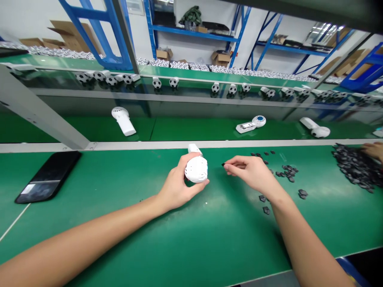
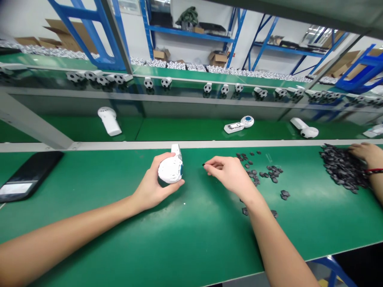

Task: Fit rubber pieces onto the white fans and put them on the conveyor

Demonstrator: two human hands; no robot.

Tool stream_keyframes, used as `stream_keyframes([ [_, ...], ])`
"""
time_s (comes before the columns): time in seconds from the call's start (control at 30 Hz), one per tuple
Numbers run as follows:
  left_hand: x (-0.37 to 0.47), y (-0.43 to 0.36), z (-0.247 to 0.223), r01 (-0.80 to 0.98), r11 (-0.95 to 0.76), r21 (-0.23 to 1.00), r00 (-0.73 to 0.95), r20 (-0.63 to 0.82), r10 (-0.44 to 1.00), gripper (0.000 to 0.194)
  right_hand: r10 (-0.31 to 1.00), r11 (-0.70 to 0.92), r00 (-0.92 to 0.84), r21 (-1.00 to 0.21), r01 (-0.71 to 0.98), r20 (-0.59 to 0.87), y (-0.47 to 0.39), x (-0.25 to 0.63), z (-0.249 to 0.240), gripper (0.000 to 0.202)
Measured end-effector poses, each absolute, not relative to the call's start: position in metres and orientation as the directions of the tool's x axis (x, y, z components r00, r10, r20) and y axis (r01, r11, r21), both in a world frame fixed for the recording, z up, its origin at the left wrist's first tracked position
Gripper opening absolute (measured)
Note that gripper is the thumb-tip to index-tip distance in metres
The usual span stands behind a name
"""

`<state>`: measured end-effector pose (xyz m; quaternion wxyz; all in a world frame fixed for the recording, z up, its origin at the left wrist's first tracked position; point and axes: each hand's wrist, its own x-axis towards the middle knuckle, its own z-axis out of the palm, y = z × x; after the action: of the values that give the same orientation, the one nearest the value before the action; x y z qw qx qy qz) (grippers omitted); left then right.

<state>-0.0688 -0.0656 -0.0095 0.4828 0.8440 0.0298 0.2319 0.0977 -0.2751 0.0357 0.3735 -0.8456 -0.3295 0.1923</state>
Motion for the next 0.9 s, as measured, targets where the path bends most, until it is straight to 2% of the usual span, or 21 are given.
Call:
stream_keyframes([
  [0.1,-0.067,-0.067,-0.010,-0.153,-0.540,0.827,0.889,0.354,0.290,0.069,0.764,-0.270,0.641,-0.938,0.216,-0.072,-0.266,0.074,0.042,0.026],
  [0.2,-0.066,-0.068,-0.011,-0.160,-0.554,0.817,0.895,0.357,0.268,0.070,0.777,-0.161,0.629,-0.959,0.234,0.023,-0.255,0.048,0.044,0.024],
  [0.37,-0.068,-0.065,-0.014,-0.224,-0.579,0.784,0.900,0.394,0.185,0.077,0.746,-0.178,0.653,-0.906,0.384,0.130,-0.247,0.024,0.042,0.014],
  [0.47,-0.070,-0.061,-0.016,-0.271,-0.572,0.774,0.908,0.403,0.114,0.086,0.726,-0.226,0.678,-0.892,0.392,0.114,-0.245,0.022,0.042,0.018],
  [0.57,-0.072,-0.059,-0.017,-0.247,-0.568,0.785,0.924,0.367,0.104,0.090,0.714,-0.254,0.690,-0.876,0.410,0.116,-0.244,0.021,0.040,0.026],
  [0.73,-0.073,-0.063,-0.013,-0.171,-0.608,0.775,0.932,0.328,0.155,0.084,0.708,-0.240,0.695,-0.885,0.400,0.122,-0.243,0.022,0.034,0.031],
  [0.9,-0.075,-0.064,-0.008,-0.187,-0.660,0.728,0.927,0.353,0.127,0.075,0.717,-0.289,0.695,-0.884,0.367,0.054,-0.244,0.024,0.031,0.032],
])
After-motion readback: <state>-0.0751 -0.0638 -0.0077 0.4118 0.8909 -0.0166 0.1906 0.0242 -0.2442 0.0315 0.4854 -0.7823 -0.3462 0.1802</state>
